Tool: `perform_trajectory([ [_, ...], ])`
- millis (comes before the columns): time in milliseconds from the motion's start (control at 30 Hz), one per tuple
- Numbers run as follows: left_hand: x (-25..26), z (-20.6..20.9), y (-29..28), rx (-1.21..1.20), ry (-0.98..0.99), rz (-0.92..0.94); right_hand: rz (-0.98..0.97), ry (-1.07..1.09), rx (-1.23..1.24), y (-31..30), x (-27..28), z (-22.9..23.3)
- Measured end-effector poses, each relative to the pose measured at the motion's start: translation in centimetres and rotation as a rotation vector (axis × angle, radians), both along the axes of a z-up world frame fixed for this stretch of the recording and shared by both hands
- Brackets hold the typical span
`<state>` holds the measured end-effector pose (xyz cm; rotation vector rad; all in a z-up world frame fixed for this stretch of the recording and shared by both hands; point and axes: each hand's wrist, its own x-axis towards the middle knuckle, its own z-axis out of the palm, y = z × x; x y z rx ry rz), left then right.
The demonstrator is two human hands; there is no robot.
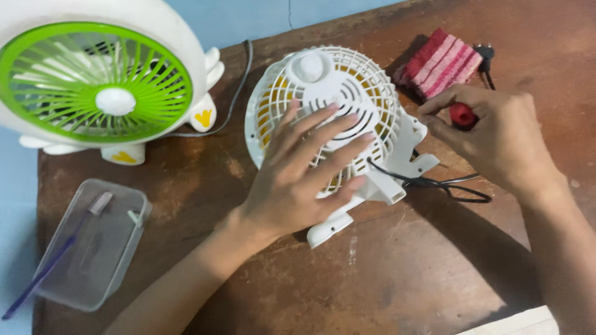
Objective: The person uses a screwdriver to remove screws from the base and rear housing of a small white electric fan. They loosen multiple screws around the fan's perimeter and base, then set the screwdriver aside while continuing to manipulate the fan's components.
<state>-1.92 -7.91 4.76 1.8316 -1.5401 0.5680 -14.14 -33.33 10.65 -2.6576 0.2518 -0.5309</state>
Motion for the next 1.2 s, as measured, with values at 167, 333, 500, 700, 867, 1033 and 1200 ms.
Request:
perform_trajectory([
  [167, -0.3, 3.0, -5.3, 0.159, -0.057, 0.017, -0.045, 0.048, 0.049, -2.1, 0.1, -1.3],
  [333, 0.7, 4.5, -8.2, 0.352, -0.089, 0.069, -0.117, 0.146, 0.011, -4.1, 0.2, -2.1],
  [500, 1.6, 3.8, -7.5, 0.502, -0.084, 0.019, -0.084, 0.190, 0.040, -5.1, -0.5, -2.8],
  [700, 3.4, 4.1, -8.4, 0.496, -0.031, -0.007, 0.188, 0.224, 0.136, -3.0, -1.4, -1.3],
  [867, 2.8, 4.2, -8.2, 0.503, -0.039, 0.009, -0.014, 1.095, 0.066, 0.0, -0.9, 1.0],
  [1033, 1.0, 4.1, -7.6, 0.514, -0.074, 0.043, 0.043, 1.069, 0.036, 1.4, -1.2, 1.0],
  [1200, 0.4, 4.2, -8.0, 0.516, -0.044, 0.074, -0.181, 0.795, 0.081, -0.2, -1.4, -0.1],
])
